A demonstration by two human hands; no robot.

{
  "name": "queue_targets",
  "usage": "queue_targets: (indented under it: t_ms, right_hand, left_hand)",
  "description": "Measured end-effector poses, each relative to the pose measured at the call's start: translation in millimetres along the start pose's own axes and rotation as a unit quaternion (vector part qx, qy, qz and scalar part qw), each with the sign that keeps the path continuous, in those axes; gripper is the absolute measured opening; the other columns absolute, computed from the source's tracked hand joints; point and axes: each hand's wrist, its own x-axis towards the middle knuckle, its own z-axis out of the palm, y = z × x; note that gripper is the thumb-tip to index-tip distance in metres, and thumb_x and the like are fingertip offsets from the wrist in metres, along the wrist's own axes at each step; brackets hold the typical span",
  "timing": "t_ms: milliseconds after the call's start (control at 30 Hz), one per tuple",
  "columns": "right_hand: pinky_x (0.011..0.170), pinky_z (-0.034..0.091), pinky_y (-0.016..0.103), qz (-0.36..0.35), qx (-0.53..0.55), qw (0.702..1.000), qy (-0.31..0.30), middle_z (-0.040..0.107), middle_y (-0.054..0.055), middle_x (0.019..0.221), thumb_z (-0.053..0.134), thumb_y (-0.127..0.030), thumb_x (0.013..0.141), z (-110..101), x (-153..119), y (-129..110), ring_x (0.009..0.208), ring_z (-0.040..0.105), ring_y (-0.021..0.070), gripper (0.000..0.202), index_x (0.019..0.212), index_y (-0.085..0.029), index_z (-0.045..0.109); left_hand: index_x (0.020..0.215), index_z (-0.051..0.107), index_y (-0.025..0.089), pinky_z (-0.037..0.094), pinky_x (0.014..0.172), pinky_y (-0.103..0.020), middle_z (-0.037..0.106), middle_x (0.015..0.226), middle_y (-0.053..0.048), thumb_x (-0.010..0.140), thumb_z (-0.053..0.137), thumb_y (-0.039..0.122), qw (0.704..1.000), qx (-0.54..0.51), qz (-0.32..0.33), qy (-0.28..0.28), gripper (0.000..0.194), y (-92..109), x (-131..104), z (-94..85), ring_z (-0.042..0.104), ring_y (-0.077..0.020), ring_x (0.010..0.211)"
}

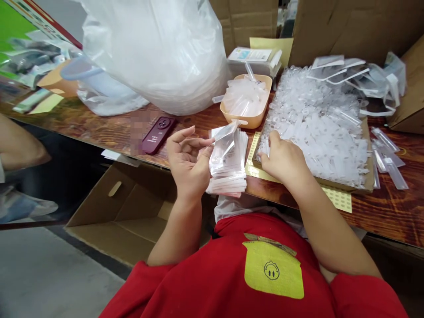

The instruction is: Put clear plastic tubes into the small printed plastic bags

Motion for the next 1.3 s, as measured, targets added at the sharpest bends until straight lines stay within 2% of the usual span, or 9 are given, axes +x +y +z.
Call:
queue_targets:
  t_ms: [233,333,433,500,700,867,1033,1200,1300]
  right_hand:
    - [0.069,0.040,0.034,-0.005,-0.038,0.999,-0.017,0.071,0.019,0.103,0.057,-0.029,0.090,6,-3,-2,0.085,0.064,0.0285,0.042,0.127,-0.011,0.059]
    - [0.077,0.049,0.037,-0.051,0.062,0.989,0.126,0.070,0.015,0.100,0.056,-0.027,0.089,7,-13,4,0.086,0.065,0.0254,0.023,0.107,-0.015,0.064]
    - [0.076,0.052,0.037,-0.144,0.188,0.918,0.318,0.069,0.010,0.091,0.060,-0.031,0.093,-8,-35,5,0.077,0.063,0.0195,0.012,0.097,-0.020,0.062]
    - [0.071,0.051,0.035,-0.240,0.250,0.872,0.347,0.067,0.005,0.086,0.066,-0.030,0.094,-24,-49,0,0.074,0.062,0.0164,0.010,0.098,-0.023,0.060]
    - [0.080,0.055,0.035,-0.457,0.159,0.811,0.328,0.069,0.006,0.089,0.067,-0.016,0.094,-29,-34,-23,0.084,0.065,0.0183,0.005,0.098,-0.015,0.063]
    - [0.080,0.054,0.036,-0.448,0.154,0.836,0.277,0.067,0.009,0.093,0.067,-0.033,0.099,-18,-12,-27,0.089,0.063,0.0210,0.022,0.100,-0.012,0.071]
    - [0.110,0.051,0.046,-0.427,0.218,0.854,0.199,0.060,0.016,0.127,0.078,-0.057,0.088,-31,-4,-12,0.123,0.058,0.0282,0.066,0.136,-0.012,0.069]
    - [0.124,0.044,0.055,-0.419,0.218,0.881,-0.004,0.048,0.016,0.156,0.082,-0.068,0.078,-24,23,-1,0.146,0.049,0.0351,0.085,0.147,-0.022,0.065]
    - [0.123,0.045,0.057,-0.392,0.227,0.890,-0.049,0.047,0.015,0.158,0.088,-0.067,0.070,-19,35,-4,0.149,0.046,0.0379,0.088,0.144,-0.023,0.068]
  left_hand:
    - [0.129,0.047,0.027,0.060,0.097,-0.039,0.070,0.103,-0.003,0.093,0.068,0.017,1.000,0.019,-0.011,-0.012,0.043,2,1,-2.5,0.074,-0.0189,0.102]
    - [0.130,0.047,0.026,0.059,0.098,-0.040,0.070,0.103,-0.003,0.093,0.067,0.018,0.999,0.031,-0.002,-0.017,0.042,3,1,-2.8,0.073,-0.0195,0.102]
    - [0.129,0.048,0.025,0.061,0.081,-0.031,0.071,0.101,-0.003,0.093,0.068,0.018,0.999,0.029,-0.003,-0.013,0.042,4,0,-1.8,0.074,-0.0188,0.100]
    - [0.128,0.049,0.025,0.057,0.064,-0.024,0.071,0.100,-0.003,0.092,0.069,0.017,1.000,0.019,-0.015,-0.007,0.042,6,-1,-0.4,0.073,-0.0178,0.097]
    - [0.127,0.052,0.024,0.060,0.069,-0.022,0.072,0.097,0.000,0.088,0.070,0.014,1.000,-0.017,-0.013,-0.005,0.044,10,-4,3.6,0.074,-0.0144,0.094]
    - [0.129,0.052,0.024,0.059,0.071,-0.022,0.073,0.095,0.001,0.087,0.070,0.010,1.000,-0.009,-0.005,-0.026,0.048,12,-8,1.6,0.075,-0.0135,0.094]
    - [0.129,0.052,0.024,0.060,0.072,-0.022,0.074,0.097,0.000,0.088,0.069,0.010,1.000,0.010,0.008,-0.024,0.047,11,-9,-0.5,0.076,-0.0137,0.096]
    - [0.131,0.050,0.024,0.062,0.073,-0.023,0.072,0.096,0.001,0.090,0.068,0.012,0.999,0.008,0.010,-0.046,0.046,11,-11,-1.4,0.076,-0.0143,0.095]
    - [0.132,0.049,0.025,0.064,0.075,-0.024,0.072,0.097,0.001,0.092,0.069,0.013,0.998,0.002,0.009,-0.062,0.046,13,-14,-3.1,0.076,-0.0154,0.098]
